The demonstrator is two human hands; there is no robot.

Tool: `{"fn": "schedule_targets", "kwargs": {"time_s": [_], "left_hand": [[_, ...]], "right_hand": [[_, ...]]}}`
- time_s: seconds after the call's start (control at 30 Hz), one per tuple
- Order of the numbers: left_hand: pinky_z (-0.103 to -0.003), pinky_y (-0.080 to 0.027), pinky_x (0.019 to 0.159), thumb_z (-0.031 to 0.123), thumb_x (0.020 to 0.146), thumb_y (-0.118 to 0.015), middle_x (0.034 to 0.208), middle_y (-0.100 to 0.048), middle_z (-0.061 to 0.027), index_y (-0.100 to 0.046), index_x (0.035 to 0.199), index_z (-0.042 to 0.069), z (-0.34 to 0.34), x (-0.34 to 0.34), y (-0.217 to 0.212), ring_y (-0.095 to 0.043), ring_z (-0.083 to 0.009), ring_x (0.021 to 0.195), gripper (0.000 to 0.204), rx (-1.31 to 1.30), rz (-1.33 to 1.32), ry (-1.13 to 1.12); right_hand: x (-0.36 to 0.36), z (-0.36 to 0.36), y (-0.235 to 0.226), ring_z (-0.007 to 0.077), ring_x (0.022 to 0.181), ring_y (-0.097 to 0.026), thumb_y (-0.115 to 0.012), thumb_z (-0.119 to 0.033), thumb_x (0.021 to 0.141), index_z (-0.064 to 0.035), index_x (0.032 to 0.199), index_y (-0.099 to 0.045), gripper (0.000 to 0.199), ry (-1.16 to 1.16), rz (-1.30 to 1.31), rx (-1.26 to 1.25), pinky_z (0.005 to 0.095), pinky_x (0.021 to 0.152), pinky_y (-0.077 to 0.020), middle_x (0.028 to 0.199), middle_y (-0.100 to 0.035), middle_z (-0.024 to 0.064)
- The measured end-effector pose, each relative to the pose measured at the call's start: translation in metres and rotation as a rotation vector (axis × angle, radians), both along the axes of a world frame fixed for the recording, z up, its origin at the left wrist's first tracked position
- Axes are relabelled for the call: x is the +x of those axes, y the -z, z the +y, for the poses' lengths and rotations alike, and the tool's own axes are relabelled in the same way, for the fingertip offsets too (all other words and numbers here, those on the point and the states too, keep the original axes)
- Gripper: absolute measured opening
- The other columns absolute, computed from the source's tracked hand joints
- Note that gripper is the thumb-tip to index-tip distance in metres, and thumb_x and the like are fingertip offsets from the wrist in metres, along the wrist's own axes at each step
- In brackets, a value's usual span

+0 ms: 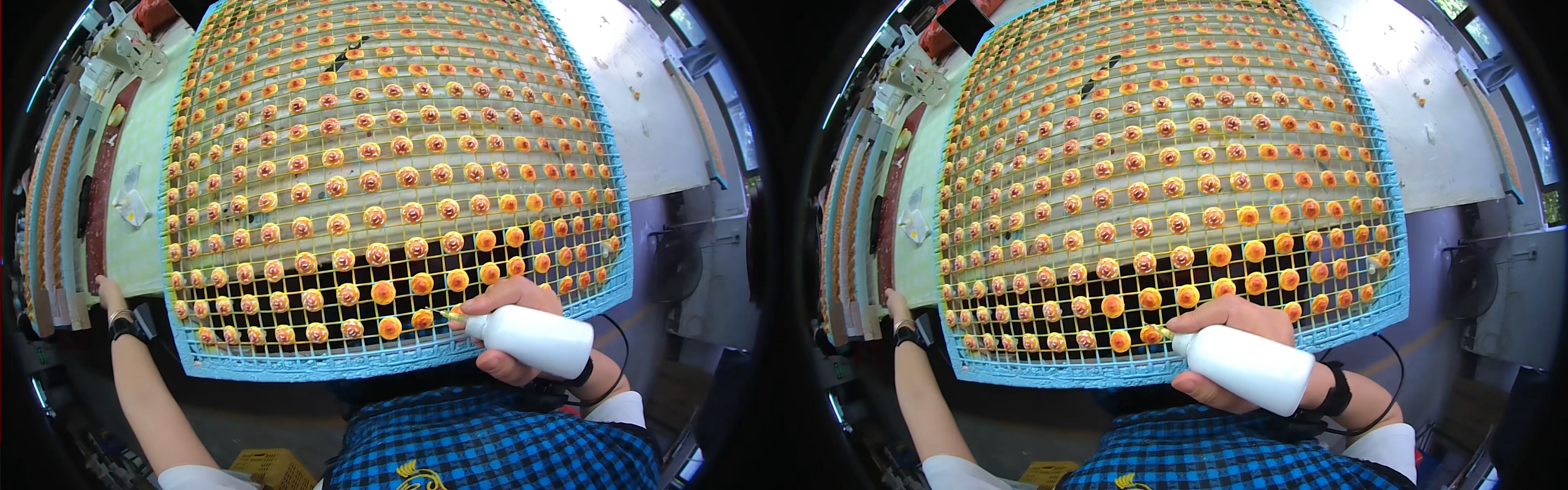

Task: Applying a liquid substance from a small bottle onto tiny decorative items arranged on a grid rack.

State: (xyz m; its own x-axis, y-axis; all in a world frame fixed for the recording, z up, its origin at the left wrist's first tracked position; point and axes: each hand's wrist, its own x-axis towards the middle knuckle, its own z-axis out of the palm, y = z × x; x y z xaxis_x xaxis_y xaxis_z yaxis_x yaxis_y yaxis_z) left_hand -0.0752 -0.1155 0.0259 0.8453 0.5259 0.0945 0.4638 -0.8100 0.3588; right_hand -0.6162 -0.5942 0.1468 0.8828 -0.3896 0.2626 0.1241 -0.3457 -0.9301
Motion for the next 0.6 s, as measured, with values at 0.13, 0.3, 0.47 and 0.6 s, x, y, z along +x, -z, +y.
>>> {"fn": "schedule_targets", "kwargs": {"time_s": [0.13,0.3,0.47,0.6], "left_hand": [[-0.04,-0.029,0.093,0.052,0.079,-0.014,0.11,-0.047,-0.0281,-0.049,0.103,-0.012,0.024,0.012,0.011,-0.041,-0.0377,0.109,0.077,0.072,0.006,0.009],[-0.039,-0.029,0.093,0.053,0.079,-0.016,0.11,-0.046,-0.0276,-0.048,0.103,-0.012,0.024,0.017,0.021,-0.041,-0.0371,0.109,0.077,0.046,0.034,0.02],[-0.038,-0.029,0.092,0.054,0.079,-0.017,0.111,-0.046,-0.0271,-0.048,0.104,-0.012,0.024,0.017,0.018,-0.041,-0.0364,0.109,0.077,0.047,0.017,0.004],[-0.038,-0.029,0.092,0.054,0.079,-0.019,0.112,-0.046,-0.0267,-0.047,0.105,-0.012,0.026,0.015,0.015,-0.041,-0.0358,0.109,0.077,0.016,0.002,0.018]], "right_hand": [[-0.009,-0.008,-0.009,0.0136,0.061,-0.055,-0.065,-0.031,0.07,0.0015,0.092,-0.054,0.041,0.137,0.083,0.134,0.0226,0.053,-0.0427,0.072,-0.056,0.0072],[-0.003,-0.034,-0.012,0.0073,0.063,-0.052,-0.059,-0.027,0.077,0.0051,0.104,-0.038,0.047,0.143,0.039,0.399,0.032,0.074,-0.05,0.068,-0.048,0.0022],[0.017,-0.021,-0.011,0.0152,0.065,-0.056,-0.067,-0.029,0.07,-0.0044,0.097,-0.053,0.039,-0.153,0.081,0.114,0.0237,0.056,-0.045,0.083,-0.056,0.0061],[0.034,-0.013,-0.005,0.0189,0.068,-0.059,-0.068,-0.031,0.068,-0.0083,0.095,-0.05,0.04,-0.244,0.121,0.002,0.0255,0.057,-0.0472,0.082,-0.056,0.0044]]}}
